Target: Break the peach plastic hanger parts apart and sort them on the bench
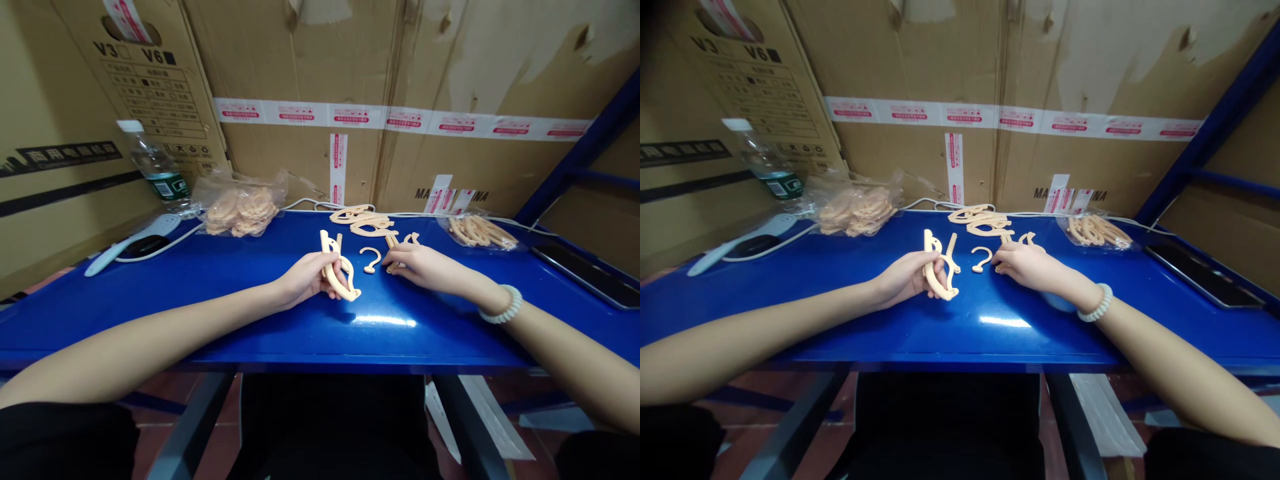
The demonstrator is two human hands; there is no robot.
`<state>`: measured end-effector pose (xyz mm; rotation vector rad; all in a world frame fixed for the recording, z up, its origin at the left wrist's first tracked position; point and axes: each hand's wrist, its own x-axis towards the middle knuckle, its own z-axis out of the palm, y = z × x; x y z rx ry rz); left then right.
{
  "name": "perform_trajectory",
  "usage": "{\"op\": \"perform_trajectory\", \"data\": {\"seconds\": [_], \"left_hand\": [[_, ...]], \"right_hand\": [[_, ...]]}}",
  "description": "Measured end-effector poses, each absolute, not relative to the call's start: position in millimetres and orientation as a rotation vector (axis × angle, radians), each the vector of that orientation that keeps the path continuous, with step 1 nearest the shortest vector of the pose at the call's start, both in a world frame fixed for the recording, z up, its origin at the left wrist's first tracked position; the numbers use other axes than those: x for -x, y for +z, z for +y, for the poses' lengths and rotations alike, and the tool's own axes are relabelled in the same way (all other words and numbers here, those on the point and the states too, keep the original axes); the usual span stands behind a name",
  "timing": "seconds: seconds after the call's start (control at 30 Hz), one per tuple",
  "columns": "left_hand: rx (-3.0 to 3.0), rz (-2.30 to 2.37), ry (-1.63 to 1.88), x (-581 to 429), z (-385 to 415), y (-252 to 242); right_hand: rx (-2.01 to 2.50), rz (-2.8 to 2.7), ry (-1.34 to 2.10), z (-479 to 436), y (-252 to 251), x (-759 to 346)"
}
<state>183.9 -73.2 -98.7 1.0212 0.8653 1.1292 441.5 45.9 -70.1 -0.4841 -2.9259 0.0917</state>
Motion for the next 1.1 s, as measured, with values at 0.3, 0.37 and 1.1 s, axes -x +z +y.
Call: {"op": "perform_trajectory", "data": {"seconds": [0.3, 0.37, 1.1], "left_hand": [[-0.999, 0.849, 1.126, -182.5, -72.7, -98.6], [-1.000, 0.848, 1.127, -182.7, -72.4, -98.7], [-1.536, 0.907, 1.192, -184.4, -85.2, -103.2]], "right_hand": [[0.514, -2.912, 0.064, 45.6, -62.0, -446.8], [0.538, -2.903, 0.076, 45.1, -62.5, -446.0], [0.030, -2.768, -0.362, -18.7, -61.8, -424.8]]}}
